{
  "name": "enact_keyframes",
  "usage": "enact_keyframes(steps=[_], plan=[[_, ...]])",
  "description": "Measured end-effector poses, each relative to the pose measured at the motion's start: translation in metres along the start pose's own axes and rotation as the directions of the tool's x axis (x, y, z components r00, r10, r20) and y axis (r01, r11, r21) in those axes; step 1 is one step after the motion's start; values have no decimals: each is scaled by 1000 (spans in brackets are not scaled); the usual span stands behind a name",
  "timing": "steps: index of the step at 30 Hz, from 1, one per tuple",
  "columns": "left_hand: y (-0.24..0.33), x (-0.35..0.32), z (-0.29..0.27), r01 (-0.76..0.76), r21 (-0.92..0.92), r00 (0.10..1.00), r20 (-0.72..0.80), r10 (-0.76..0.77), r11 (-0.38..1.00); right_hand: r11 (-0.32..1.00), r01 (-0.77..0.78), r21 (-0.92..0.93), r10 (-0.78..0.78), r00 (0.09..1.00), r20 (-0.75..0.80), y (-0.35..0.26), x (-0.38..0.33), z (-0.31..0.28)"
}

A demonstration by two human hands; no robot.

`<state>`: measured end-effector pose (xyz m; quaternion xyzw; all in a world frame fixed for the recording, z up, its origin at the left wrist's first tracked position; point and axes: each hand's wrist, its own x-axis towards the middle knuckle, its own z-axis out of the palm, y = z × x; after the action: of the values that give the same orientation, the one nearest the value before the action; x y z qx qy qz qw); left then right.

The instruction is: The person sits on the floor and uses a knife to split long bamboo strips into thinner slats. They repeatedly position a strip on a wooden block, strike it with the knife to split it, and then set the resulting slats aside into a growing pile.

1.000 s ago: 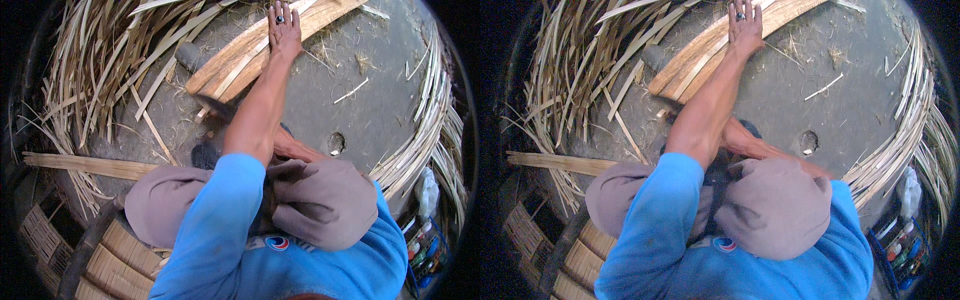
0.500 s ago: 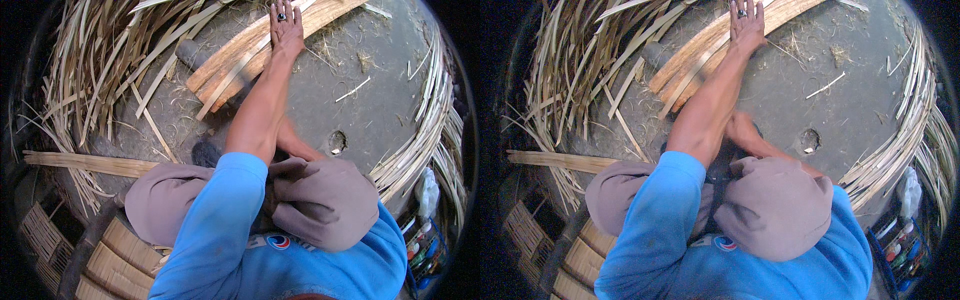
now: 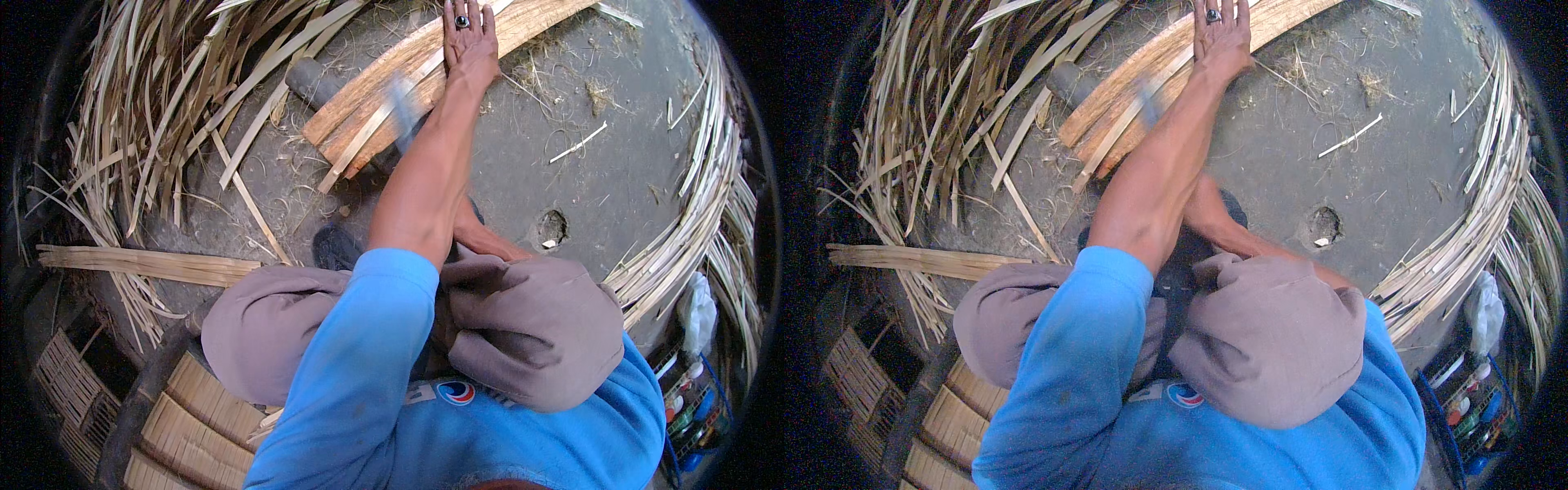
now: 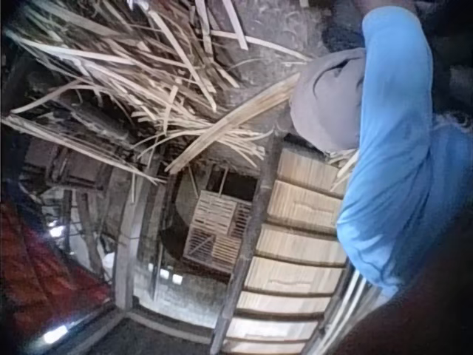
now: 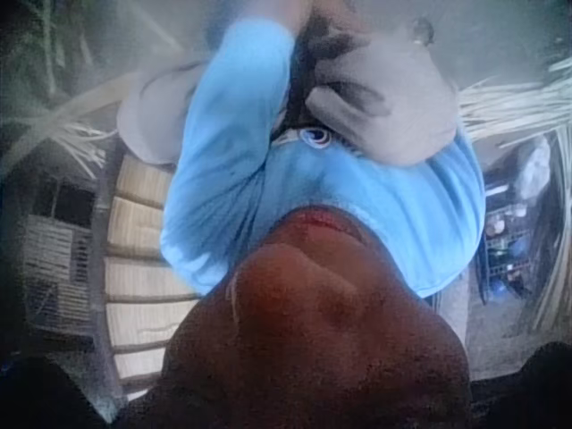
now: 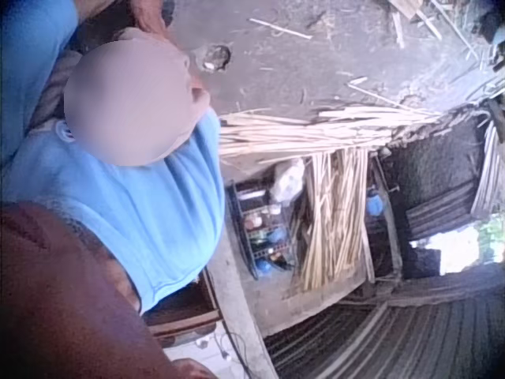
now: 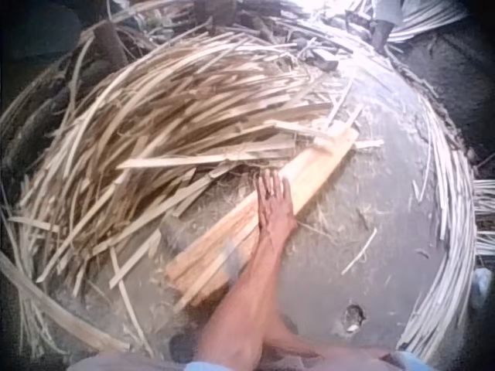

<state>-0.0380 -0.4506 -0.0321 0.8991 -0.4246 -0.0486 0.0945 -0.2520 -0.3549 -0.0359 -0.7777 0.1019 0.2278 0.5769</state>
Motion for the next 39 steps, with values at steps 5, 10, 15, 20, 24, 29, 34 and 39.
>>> enact_keyframes(steps=[5, 10, 15, 20, 24, 29, 34, 39], plan=[[-3, 2, 0, -11, -30, 1000, 8, 11, 1000, 989, 94, -112, -71, 979, 193, 9, -7, 20], [14, 7, -3, -81, -77, 996, 17, 83, 994, 998, 58, -33, -59, 997, -55, -2, -13, -18], [-56, 36, -13, -45, -544, 982, 129, 136, 838, 950, -160, 269, 226, 946, -234, 0, -30, -37], [-166, 0, -170, -57, -491, 709, 594, 382, 870, 763, 95, 639, 281, 842, -461, -9, -41, -94], [-232, -80, -168, 214, -412, 439, 850, 289, 886, 959, -128, -252, -91, 704, -704, -26, -38, -127], [-211, -250, -87, 677, -541, 595, 801, 61, 500, 849, -406, -338, 52, 701, -712, -24, 4, -152], [-160, -295, -41, 530, -763, 847, 496, -193, 370, 916, -257, -307, 29, 807, -590, -4, 39, -93], [-139, -312, -33, 436, -692, 898, 301, -320, 575, 787, -158, -597, -164, 878, -449, -1, 6, -33]])
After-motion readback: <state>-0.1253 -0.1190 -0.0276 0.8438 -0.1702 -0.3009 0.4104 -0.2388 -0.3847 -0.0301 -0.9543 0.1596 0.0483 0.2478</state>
